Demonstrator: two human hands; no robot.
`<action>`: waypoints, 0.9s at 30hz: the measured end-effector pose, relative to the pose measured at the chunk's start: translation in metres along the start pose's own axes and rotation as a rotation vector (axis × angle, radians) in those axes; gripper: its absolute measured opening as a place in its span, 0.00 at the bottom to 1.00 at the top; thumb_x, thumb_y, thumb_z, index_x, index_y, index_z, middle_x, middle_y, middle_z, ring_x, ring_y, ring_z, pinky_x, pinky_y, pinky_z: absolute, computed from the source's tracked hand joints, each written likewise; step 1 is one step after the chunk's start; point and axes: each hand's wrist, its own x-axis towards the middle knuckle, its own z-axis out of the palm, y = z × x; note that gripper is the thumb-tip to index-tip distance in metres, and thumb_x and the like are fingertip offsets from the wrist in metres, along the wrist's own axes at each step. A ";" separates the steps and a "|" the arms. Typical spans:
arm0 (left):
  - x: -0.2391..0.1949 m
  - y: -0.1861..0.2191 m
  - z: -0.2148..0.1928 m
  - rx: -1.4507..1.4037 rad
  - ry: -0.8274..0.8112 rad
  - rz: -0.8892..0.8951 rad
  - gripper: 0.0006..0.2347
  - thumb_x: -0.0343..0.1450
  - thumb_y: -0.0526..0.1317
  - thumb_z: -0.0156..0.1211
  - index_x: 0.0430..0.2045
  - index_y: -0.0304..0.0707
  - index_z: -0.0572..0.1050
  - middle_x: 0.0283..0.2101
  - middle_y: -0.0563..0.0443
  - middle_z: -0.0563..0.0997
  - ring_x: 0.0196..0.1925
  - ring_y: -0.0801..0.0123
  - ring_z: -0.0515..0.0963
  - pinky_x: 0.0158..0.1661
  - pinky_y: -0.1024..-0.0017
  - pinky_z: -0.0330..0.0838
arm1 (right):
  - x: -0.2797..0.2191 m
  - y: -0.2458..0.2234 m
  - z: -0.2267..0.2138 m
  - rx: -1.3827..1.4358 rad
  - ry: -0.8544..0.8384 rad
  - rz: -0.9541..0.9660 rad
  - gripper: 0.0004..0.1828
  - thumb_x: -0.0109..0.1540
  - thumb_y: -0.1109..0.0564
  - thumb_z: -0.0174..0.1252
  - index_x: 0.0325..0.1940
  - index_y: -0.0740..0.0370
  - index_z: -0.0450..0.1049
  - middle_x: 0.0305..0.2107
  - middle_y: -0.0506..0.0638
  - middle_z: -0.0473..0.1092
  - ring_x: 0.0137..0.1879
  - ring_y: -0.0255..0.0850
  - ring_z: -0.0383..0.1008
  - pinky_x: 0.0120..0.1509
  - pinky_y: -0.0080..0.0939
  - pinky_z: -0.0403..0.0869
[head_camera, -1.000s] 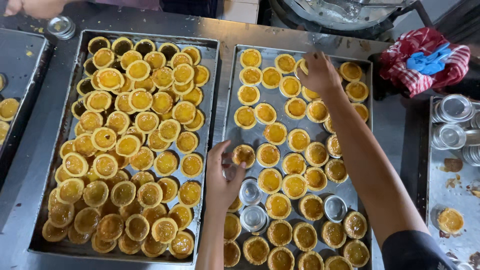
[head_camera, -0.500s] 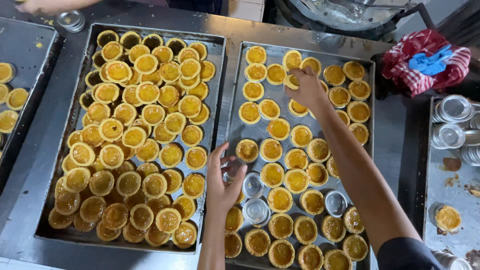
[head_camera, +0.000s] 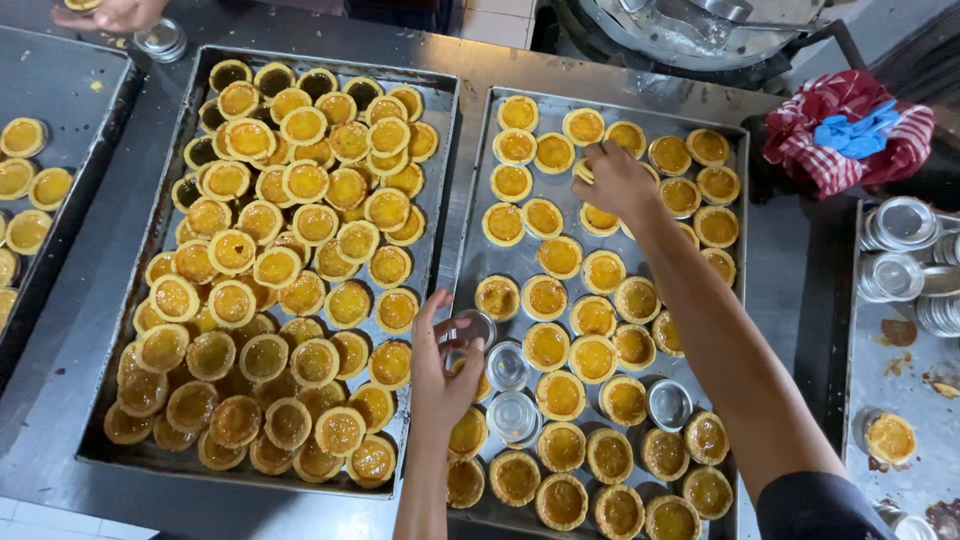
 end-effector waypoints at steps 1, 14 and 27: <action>0.000 -0.001 -0.001 0.008 0.008 0.000 0.32 0.67 0.34 0.62 0.69 0.40 0.59 0.66 0.34 0.63 0.59 0.40 0.75 0.54 0.51 0.76 | -0.001 0.001 -0.002 -0.004 0.045 -0.058 0.23 0.61 0.48 0.60 0.53 0.66 0.73 0.42 0.65 0.70 0.49 0.67 0.77 0.49 0.57 0.79; 0.000 0.008 0.000 0.086 0.020 0.084 0.28 0.65 0.35 0.65 0.64 0.40 0.67 0.64 0.37 0.65 0.57 0.37 0.76 0.51 0.49 0.78 | -0.017 -0.052 -0.078 0.816 -0.059 0.291 0.29 0.60 0.63 0.66 0.63 0.74 0.64 0.54 0.80 0.65 0.61 0.76 0.67 0.61 0.76 0.71; 0.073 0.027 0.060 0.057 -0.194 0.307 0.29 0.68 0.48 0.66 0.65 0.39 0.67 0.60 0.25 0.70 0.58 0.33 0.76 0.55 0.42 0.75 | -0.076 -0.082 -0.087 1.644 -0.257 0.767 0.17 0.66 0.49 0.52 0.55 0.59 0.72 0.42 0.61 0.75 0.42 0.53 0.79 0.36 0.49 0.83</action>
